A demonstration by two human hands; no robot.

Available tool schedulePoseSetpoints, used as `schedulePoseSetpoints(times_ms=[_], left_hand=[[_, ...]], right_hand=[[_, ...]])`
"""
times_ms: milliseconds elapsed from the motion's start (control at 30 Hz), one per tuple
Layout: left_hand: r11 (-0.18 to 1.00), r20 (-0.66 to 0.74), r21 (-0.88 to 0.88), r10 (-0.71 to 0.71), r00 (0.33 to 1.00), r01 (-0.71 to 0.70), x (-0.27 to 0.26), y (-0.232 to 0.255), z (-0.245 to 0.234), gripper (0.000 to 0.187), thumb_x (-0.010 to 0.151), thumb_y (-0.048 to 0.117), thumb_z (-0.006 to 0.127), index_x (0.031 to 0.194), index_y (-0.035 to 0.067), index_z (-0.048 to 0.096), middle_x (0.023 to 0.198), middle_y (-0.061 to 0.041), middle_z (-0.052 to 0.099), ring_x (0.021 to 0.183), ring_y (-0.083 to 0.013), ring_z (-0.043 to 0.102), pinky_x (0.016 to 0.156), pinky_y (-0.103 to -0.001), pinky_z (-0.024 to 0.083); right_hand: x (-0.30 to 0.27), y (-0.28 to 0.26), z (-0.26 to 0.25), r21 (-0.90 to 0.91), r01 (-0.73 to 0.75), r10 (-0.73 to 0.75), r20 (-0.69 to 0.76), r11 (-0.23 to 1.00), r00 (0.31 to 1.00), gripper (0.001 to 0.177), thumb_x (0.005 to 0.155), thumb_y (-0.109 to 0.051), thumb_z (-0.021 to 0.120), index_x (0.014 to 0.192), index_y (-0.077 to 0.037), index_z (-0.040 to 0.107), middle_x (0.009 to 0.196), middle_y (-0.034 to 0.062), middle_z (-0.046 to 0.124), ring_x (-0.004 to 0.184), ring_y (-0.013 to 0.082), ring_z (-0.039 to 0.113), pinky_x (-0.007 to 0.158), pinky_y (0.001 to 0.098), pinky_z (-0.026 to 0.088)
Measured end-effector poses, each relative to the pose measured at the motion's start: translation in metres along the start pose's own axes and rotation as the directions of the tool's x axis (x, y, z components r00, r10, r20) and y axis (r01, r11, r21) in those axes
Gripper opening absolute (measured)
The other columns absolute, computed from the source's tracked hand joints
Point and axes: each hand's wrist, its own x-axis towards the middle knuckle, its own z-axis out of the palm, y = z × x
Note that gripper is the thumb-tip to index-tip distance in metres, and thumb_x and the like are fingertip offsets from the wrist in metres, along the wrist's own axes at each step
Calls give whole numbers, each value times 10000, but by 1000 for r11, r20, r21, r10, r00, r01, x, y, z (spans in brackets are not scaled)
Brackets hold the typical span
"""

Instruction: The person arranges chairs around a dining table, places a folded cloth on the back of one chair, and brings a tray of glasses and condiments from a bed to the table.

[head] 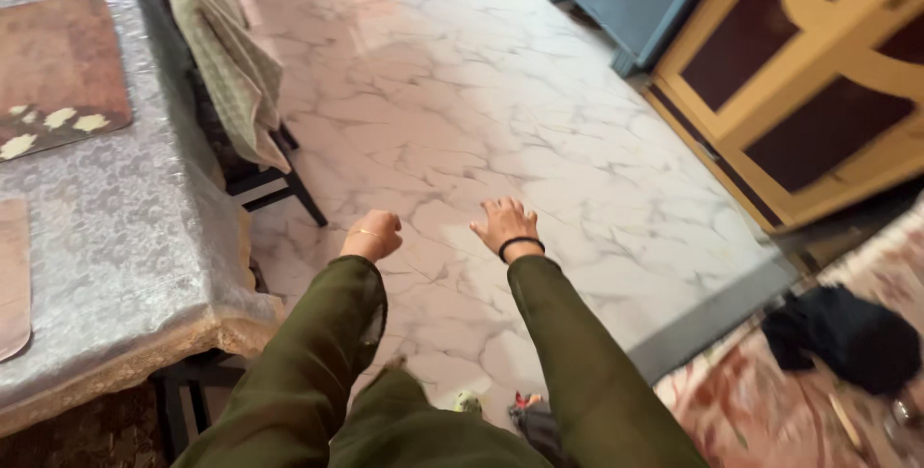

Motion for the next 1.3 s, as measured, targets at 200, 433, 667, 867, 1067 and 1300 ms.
schedulePoseSetpoints(times_ms=[200, 433, 667, 867, 1067, 1300], left_hand=[[984, 52, -65, -165, 985, 168, 83, -22, -1, 355, 813, 174, 700, 1161, 182, 771, 1196, -122, 729, 1134, -323, 683, 973, -418, 559], [939, 29, -146, -310, 950, 311, 250, -62, -50, 336, 827, 151, 682, 1142, 207, 783, 1167, -109, 729, 1120, -308, 680, 963, -410, 551], [953, 69, -154, -254, 965, 262, 428, -27, -139, 360, 858, 80, 609, 1123, 220, 809, 1072, -100, 792, 1002, -282, 745, 924, -388, 579], [959, -55, -156, -246, 968, 235, 579, -51, -165, 432, 768, 32, 657, 1142, 221, 761, 1079, -122, 741, 1023, -323, 697, 890, -424, 563], [961, -256, -161, -261, 931, 225, 721, -82, -181, 292, 859, 128, 652, 1125, 146, 770, 1156, -160, 739, 1090, -354, 700, 896, -429, 586], [856, -121, -295, -475, 872, 425, 837, -85, -246, 344, 816, 146, 673, 1150, 175, 751, 1158, -98, 741, 1095, -313, 692, 925, -425, 570]], right_hand=[[105, 6, 6, 129, 32, -52, 158, 991, 986, 595, 884, -499, 700, 1414, -262, 571, 1454, 50, 522, 1404, 268, 440, 1118, 542, 384], [314, 29, -2, 86, 50, -71, 255, 995, 964, 558, 855, -423, 748, 1364, -244, 605, 1392, 88, 620, 1275, 309, 590, 1052, 466, 498], [506, 19, -50, 52, 73, -83, 234, 996, 969, 217, 876, -296, 706, 1029, -175, 802, 1150, 123, 768, 1050, 331, 718, 924, 439, 581], [672, 13, -62, -35, 215, -207, 158, 976, 965, 343, 829, -425, 792, 978, -116, 791, 1123, 114, 722, 1016, 323, 704, 884, 434, 586], [852, 22, -68, -27, 356, -352, 101, 934, 931, 320, 883, -467, 733, 1011, -180, 792, 1213, 82, 692, 1108, 317, 685, 956, 447, 569], [1004, -29, -125, -195, 445, -449, 24, 874, 893, 442, 861, -474, 741, 1200, -193, 708, 1361, 71, 560, 1300, 293, 503, 1034, 519, 428]])
